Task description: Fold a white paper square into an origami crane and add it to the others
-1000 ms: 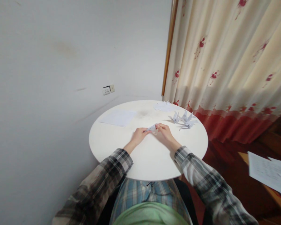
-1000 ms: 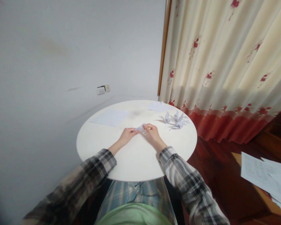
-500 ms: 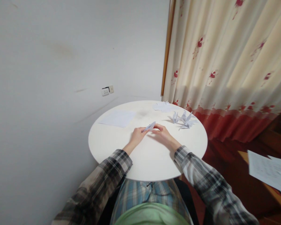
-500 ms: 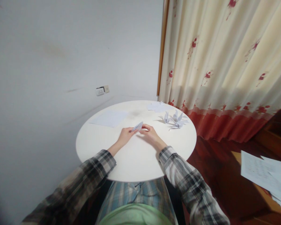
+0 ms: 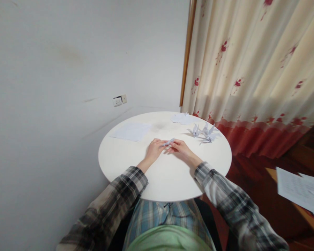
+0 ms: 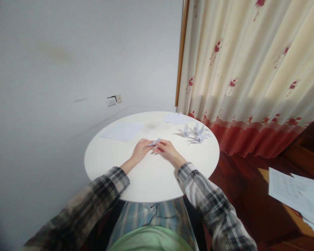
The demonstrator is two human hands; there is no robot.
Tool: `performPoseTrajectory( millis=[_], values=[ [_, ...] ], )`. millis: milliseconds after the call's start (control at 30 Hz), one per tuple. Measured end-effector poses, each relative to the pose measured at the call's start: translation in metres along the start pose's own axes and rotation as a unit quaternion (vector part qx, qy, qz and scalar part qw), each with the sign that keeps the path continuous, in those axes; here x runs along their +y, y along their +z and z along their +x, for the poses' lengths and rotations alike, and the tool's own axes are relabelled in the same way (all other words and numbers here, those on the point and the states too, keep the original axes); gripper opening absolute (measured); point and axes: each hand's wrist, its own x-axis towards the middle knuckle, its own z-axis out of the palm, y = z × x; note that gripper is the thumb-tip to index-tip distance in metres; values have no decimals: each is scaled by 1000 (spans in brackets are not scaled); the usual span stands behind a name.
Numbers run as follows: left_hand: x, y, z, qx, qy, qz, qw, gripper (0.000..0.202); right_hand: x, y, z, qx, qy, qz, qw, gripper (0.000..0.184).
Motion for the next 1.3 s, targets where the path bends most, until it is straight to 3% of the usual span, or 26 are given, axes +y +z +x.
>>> performPoseTrajectory(
  millis=[200,367,633,767,967,1100,1300],
  values=[
    [-9,5,2,-52,73,10,996,13,0,-4,0,3,20,-11,1000,31],
    [-13,9,3,-69,99,47,992,17,3,-9,1,-5,25,-6,1000,28],
    [-5,-1,2,-57,73,117,989,19,0,-4,-1,-37,67,87,993,25],
    [-2,-3,2,-63,71,133,987,21,0,-4,-1,-34,55,94,994,24],
    [14,-10,4,-97,103,150,979,13,3,-5,0,-36,27,45,998,23],
    [26,-14,7,-116,122,150,974,14,-1,-2,-1,1,0,2,1000,26],
    [24,-8,7,-131,110,138,976,16,-7,2,-3,45,-19,-48,998,26]
  ],
)
